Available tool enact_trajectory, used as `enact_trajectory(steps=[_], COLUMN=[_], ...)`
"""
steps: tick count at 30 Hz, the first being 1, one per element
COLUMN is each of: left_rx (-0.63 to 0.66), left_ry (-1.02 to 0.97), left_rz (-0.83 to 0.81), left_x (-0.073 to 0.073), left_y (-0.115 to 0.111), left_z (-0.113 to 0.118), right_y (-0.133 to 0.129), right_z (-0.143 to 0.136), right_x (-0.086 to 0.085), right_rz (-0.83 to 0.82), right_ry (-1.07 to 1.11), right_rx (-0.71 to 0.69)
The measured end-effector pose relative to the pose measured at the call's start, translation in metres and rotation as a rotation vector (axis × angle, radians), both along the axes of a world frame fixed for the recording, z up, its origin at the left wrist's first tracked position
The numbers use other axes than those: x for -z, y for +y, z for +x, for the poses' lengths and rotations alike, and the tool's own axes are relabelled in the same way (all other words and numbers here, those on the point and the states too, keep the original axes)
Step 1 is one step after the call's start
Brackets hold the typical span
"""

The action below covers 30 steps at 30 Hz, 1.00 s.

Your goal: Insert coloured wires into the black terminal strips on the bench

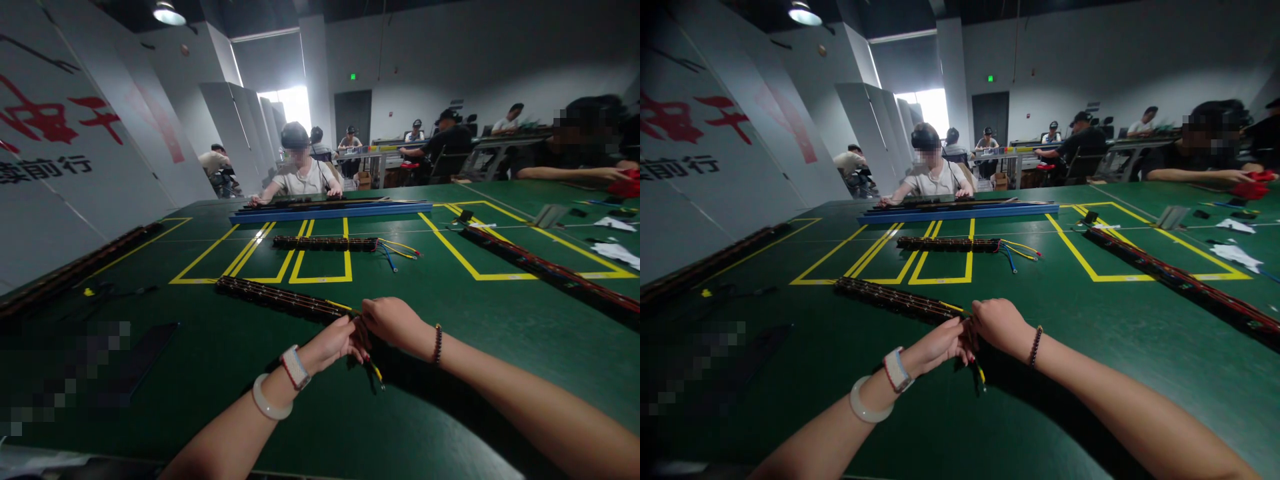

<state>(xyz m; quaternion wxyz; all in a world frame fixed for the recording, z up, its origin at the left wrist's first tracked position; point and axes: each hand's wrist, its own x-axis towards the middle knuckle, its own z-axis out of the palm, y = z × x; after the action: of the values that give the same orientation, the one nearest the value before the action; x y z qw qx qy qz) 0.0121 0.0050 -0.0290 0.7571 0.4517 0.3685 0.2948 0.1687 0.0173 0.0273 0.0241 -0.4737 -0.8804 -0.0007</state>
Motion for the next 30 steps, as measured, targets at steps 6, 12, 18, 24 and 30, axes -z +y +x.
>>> enact_trajectory(steps=[6,12,18,24,30], left_rx=[-0.01,0.0,0.008,0.043,0.009], left_ry=[0.062,0.092,0.106,0.184,0.336], left_rz=[0.011,0.03,0.058,0.072,0.141], left_x=[-0.001,-0.008,-0.009,-0.012,-0.018], left_y=[-0.001,-0.003,-0.003,-0.005,-0.004], left_z=[0.0,0.001,0.0,0.0,-0.001], right_y=[0.013,0.028,0.029,0.023,0.025], right_z=[0.006,0.01,0.005,0.004,0.007], right_x=[0.004,0.022,0.034,0.033,0.037], right_rz=[0.127,0.148,0.136,0.172,0.219], right_ry=[0.033,0.003,-0.07,-0.067,-0.006], right_rx=[-0.007,-0.042,-0.105,-0.135,-0.135])
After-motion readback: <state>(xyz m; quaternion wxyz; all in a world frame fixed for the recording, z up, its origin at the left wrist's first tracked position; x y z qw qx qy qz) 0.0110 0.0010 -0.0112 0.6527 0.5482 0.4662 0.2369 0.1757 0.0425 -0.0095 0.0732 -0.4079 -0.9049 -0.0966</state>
